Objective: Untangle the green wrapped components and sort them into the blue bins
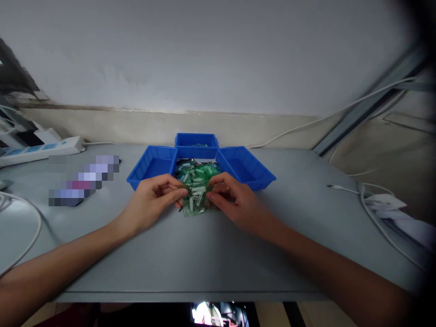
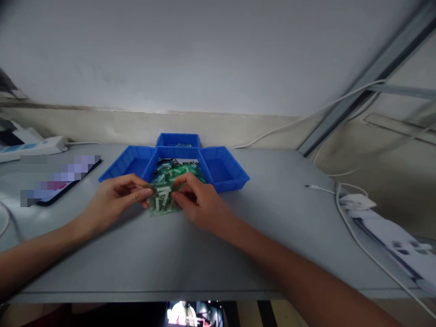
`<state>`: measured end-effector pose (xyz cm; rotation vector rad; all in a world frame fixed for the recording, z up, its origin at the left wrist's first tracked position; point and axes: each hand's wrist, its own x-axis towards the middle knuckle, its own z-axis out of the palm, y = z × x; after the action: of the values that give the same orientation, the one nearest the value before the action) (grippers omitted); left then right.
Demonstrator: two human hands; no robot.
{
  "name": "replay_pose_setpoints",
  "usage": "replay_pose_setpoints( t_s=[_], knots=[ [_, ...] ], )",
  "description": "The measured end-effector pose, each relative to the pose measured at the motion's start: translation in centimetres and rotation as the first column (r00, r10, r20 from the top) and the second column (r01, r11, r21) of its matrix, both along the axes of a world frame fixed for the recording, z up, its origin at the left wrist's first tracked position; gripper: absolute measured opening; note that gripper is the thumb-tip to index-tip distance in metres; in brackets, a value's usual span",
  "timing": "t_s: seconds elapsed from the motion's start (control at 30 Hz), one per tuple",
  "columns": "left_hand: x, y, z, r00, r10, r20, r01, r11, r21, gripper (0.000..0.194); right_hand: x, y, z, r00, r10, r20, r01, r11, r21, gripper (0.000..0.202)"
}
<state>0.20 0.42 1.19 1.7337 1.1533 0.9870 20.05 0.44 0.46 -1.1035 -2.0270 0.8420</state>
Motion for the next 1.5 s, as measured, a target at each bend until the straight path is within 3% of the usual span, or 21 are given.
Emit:
replay_pose_setpoints(
  t_s=[0.67,0.97,1.23,1.37,1.5],
  knots=[
    [0.22,-0.16,0.29,0.997,0.034,0.065,-0.036,0.999,0.037,0.008,-0.15,-0.25,0.37,0.996,0.031,-0.081,-0.037,0.997,-0.072,0.005],
    [-0.06,-0.23,0.36,0.995,0.087,-0.056,-0.078,0.988,0.137,0.012,-0.08,-0.1,0.27,1.0,-0.015,-0.025,0.015,1.0,-0.015,0.008],
    [0.0,-0.04,-0.22,0.982,-0.086,0.167,0.11,0.984,-0.142,0.02,-0.26,-0.02,-0.24,0.982,-0.007,-0.188,-0.018,0.992,-0.128,0.011],
    [-0.11,0.01,-0.12,0.969,-0.068,0.237,0.109,0.98,-0.166,0.03,-0.1,0.15,-0.41,0.985,-0.014,-0.173,-0.005,0.995,-0.104,0.01],
    [-0.22,0.02,0.06,0.986,-0.039,0.164,0.061,0.99,-0.129,0.024,0.22,0.25,-0.33,0.997,0.023,-0.076,-0.022,1.0,0.01,0.004]
  ],
)
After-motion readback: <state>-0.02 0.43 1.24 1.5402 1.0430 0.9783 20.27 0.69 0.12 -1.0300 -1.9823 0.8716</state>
